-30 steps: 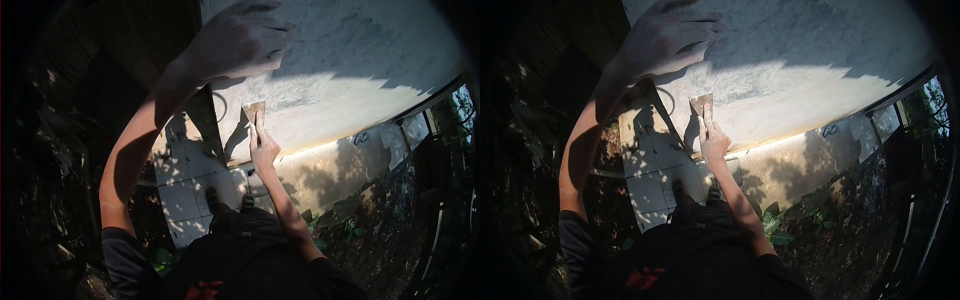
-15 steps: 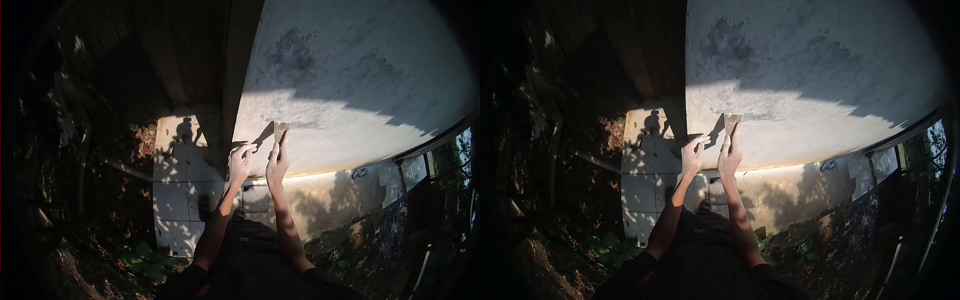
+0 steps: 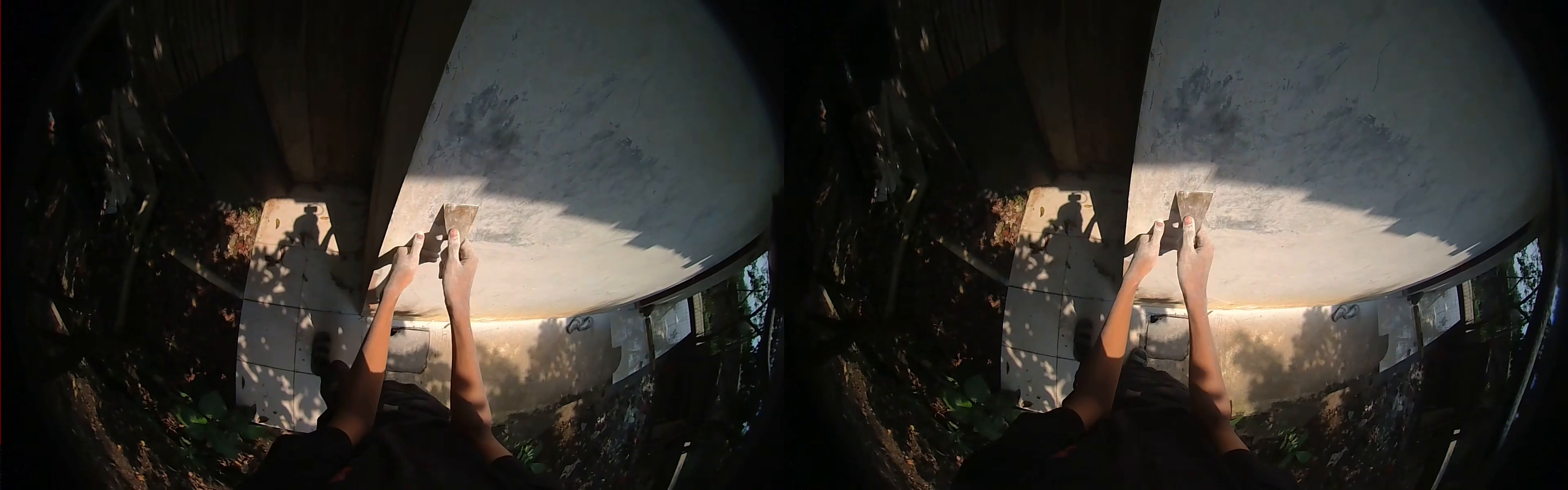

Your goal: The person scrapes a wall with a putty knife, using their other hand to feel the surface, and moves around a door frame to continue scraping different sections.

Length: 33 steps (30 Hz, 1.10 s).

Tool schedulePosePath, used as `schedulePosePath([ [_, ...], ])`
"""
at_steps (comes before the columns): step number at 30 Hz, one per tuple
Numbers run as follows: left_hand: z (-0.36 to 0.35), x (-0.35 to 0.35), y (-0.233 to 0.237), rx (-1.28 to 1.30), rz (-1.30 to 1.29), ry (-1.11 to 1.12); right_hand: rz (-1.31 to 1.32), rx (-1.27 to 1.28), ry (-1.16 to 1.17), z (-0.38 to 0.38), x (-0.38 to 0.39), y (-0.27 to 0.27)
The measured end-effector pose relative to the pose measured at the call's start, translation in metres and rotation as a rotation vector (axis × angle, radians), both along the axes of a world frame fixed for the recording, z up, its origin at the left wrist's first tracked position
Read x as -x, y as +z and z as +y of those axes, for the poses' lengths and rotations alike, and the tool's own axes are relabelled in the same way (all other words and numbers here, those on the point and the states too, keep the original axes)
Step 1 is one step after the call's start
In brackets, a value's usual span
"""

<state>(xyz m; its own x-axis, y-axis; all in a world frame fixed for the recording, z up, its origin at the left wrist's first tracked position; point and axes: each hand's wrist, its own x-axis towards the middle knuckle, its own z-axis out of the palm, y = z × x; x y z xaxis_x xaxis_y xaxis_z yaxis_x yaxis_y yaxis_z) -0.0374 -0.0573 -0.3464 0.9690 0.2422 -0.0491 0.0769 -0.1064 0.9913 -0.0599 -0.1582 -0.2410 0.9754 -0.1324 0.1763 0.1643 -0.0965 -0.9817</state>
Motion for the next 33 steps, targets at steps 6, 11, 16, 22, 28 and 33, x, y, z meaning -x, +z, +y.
schedulePosePath([
  [6, -0.013, 0.009, 0.009, 0.168, -0.010, 0.125, -0.039, 0.010, -0.199, 0.024, 0.004, 0.015],
  [11, -0.003, 0.016, 0.011, 0.263, 0.208, 0.049, 0.034, 0.014, -0.240, 0.011, 0.002, -0.051],
  [16, -0.006, 0.018, -0.016, 0.567, 0.244, 0.061, 0.057, 0.310, -0.388, 0.026, 0.015, 0.001],
  [22, 0.004, 0.024, 0.007, 0.540, 0.309, 0.032, 0.139, 0.106, -0.367, 0.021, 0.015, -0.025],
  [28, -0.010, 0.019, -0.015, 0.585, 0.306, 0.136, 0.119, 0.147, -0.359, 0.029, 0.015, -0.003],
  [33, -0.003, 0.016, 0.010, 0.656, 0.334, 0.133, 0.099, 0.171, -0.367, 0.026, 0.012, -0.017],
])
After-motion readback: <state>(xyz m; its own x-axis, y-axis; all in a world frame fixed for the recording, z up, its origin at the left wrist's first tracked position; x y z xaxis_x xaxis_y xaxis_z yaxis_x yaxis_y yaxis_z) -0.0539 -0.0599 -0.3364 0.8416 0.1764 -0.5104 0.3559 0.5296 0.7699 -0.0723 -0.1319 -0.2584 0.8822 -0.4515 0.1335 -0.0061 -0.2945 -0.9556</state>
